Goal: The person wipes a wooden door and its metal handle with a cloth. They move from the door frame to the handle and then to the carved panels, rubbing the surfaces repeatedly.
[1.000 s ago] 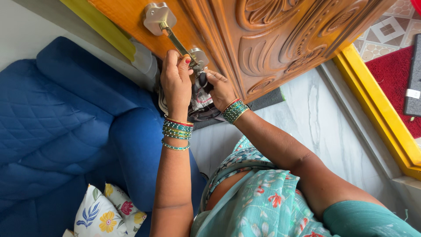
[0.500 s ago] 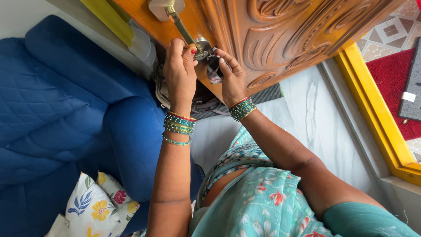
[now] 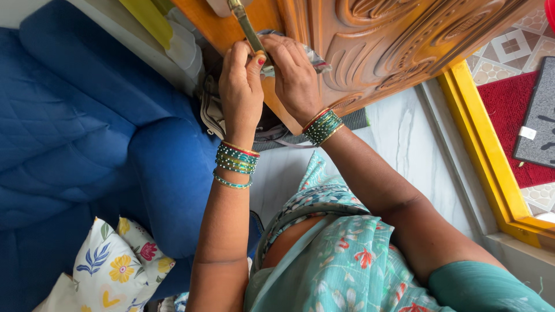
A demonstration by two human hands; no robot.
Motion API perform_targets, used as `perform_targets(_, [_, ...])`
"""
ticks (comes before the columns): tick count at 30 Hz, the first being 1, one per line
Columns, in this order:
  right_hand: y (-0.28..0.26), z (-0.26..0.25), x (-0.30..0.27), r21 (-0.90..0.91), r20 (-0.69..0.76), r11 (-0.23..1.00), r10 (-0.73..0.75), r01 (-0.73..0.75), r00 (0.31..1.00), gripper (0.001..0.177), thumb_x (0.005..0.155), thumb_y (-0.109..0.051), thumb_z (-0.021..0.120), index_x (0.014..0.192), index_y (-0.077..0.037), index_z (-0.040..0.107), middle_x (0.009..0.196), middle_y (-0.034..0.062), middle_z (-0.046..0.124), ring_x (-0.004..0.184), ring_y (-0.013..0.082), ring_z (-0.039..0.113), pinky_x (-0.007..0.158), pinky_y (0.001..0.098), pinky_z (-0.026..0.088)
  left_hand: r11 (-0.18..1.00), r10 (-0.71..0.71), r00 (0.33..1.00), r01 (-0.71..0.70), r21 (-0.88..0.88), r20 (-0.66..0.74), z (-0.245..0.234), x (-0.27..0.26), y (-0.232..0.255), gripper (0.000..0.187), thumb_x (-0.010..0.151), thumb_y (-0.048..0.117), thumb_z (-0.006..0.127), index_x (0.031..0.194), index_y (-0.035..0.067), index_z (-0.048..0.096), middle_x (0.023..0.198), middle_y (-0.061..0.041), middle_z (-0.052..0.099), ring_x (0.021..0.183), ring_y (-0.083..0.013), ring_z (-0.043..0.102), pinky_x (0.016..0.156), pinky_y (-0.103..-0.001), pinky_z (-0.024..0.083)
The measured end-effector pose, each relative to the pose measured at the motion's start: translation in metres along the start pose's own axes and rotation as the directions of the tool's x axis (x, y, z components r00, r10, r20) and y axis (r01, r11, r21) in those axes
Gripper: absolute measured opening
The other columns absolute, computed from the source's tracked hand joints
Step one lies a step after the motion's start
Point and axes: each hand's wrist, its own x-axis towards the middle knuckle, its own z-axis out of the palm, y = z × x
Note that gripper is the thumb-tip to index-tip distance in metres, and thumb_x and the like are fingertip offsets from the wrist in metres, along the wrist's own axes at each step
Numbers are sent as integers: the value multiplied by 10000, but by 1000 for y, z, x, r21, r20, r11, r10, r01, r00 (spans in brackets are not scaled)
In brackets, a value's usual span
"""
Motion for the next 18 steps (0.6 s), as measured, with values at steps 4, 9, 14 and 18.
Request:
perform_targets(4, [0,-3,-10,-57,29,998,43,-41,999,340,1016,44,621,1340,-36,551,1341,151,604,1234,354,610,1025,415,526,999,-20,1000,19,43,13,0,1,-2,154,1116,182,568,1108,35,524,1027,-114,599,945,-303,637,811,-407,534])
perform_targets(9, [12,4,-33,-41,-11,983,177,-177,984,405,986,32,634,1369,-10,507,1320,197,568,1173,373,615,953,414,540,991,-103,994,106,-87,35,3,1,-1,166,1102,186,551,1090,26,510,1042,-107,580,927,-264,661,747,-323,604])
perform_targets(14, [24,0,-24,2,-43,989,150,-150,988,365,961,79,624,1307,-40,617,1278,142,649,1184,333,661,1011,394,562,993,-22,1000,22,116,4,3,1,-7,170,1132,166,581,1101,13,516,1055,-108,608,944,-277,649,793,-371,579])
perform_targets(18, [15,-4,-3,-44,14,991,-123,124,992,390,926,79,644,1301,-28,631,1331,118,640,1256,326,623,1095,418,530,987,-111,993,114,-113,29,4,-1,-5,141,1096,159,526,1147,28,520,1111,-138,597,952,-294,683,786,-353,604])
